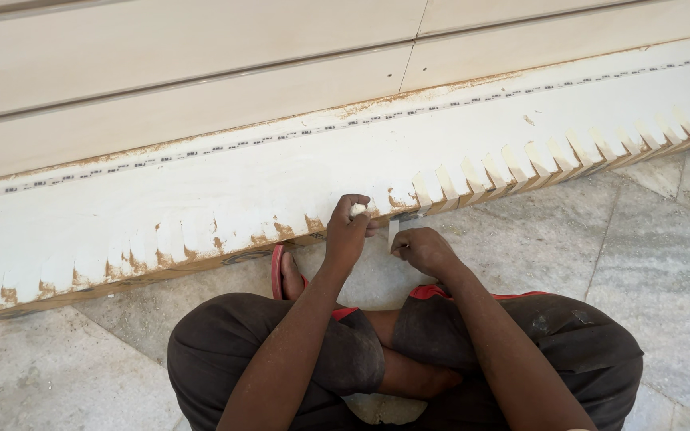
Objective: The person sits on the floor and uses a small white object to rub and clean the bottom edge of a white wall panel. They repeatedly wipe along the seam where the panel meets the floor, removing brown residue.
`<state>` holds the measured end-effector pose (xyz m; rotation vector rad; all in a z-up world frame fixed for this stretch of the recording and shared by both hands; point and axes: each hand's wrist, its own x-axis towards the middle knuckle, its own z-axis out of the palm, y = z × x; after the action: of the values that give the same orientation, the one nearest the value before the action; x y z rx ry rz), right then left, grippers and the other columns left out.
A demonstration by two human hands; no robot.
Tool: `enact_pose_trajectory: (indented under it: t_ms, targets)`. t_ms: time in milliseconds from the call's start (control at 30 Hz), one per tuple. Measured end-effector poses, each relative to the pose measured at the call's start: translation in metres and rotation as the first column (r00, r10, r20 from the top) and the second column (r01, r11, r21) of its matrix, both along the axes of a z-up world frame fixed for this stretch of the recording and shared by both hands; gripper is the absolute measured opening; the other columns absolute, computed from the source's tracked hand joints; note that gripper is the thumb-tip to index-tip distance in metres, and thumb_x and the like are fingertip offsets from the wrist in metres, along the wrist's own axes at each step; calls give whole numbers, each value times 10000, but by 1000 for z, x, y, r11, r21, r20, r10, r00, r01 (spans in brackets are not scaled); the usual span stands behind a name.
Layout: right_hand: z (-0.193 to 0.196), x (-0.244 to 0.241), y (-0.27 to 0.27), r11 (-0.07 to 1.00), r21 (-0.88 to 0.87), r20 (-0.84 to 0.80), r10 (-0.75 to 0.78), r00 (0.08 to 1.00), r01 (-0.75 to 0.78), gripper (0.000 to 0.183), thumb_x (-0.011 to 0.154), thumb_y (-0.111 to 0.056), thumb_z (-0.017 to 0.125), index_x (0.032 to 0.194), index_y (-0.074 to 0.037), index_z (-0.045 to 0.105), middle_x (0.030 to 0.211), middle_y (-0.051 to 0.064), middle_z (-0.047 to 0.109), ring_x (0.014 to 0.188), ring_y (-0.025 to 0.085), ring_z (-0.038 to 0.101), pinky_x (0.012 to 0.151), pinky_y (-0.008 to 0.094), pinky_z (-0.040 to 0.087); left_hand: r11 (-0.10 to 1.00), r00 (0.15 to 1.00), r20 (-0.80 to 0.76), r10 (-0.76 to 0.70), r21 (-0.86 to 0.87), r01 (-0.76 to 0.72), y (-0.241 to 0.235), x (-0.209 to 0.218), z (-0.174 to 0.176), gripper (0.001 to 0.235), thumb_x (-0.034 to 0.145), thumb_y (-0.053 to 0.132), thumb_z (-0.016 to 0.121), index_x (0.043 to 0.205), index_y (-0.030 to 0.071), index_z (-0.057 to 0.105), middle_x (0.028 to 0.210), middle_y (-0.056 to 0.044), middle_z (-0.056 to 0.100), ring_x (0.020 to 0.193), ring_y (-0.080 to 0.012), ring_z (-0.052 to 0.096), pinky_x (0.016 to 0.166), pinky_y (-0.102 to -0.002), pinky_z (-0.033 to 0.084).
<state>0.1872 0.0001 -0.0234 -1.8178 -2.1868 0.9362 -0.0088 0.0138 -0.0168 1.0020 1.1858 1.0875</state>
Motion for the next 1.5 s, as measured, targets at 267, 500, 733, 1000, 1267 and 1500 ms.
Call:
enact_pose_trajectory:
  t_ms: [267,500,733,1000,1267,1500]
  targets:
    - [15,-11,-5,950,-311,-123,-40,992,0,145,909,-224,706,958,-102,766,916,48,784,818,160,737,828,333,581,998,999,-24,26,52,-25,0,-3,4,350,1003,196,499,1238,7,676,1244,-123,559,926,-167,694,833,-317,604]
    - [41,1,1,911,-355,-483,-371,793,210,177,992,-220,639,1005,-69,731,892,73,769,815,170,687,790,327,569,997,983,172,72,-30,-68,7,-4,-11,557,1037,452,474,1306,-11,627,1300,-135,654,1023,-208,671,892,-342,571]
    - [58,15,3,857,-487,-775,-513,370,169,188,969,-219,697,1008,-36,711,859,59,725,776,151,709,685,269,559,999,984,178,-29,-40,37,10,0,-18,880,992,691,343,1380,-61,585,1294,-188,646,1097,-230,660,972,-364,556]
    - [56,4,3,825,-532,-789,-565,243,191,192,972,-223,700,1026,-39,686,885,51,709,811,158,724,722,279,588,958,920,276,-278,5,288,-1,2,-2,990,960,775,271,1420,-57,545,1228,-216,657,1106,-250,657,985,-402,566]
    - [45,7,8,770,-573,-755,-629,184,280,190,985,-216,681,1037,-33,673,896,67,704,814,169,712,743,301,610,962,960,60,-274,-4,274,-4,8,7,765,847,497,757,1390,-18,595,1083,-140,710,997,-186,707,853,-333,603]
    - [42,3,8,780,-557,-784,-607,129,286,251,948,-173,715,1099,10,634,930,95,700,826,181,722,760,314,632,962,963,-16,-270,45,271,-11,5,24,741,806,417,828,1373,-3,601,1059,-124,710,957,-156,693,807,-293,585]
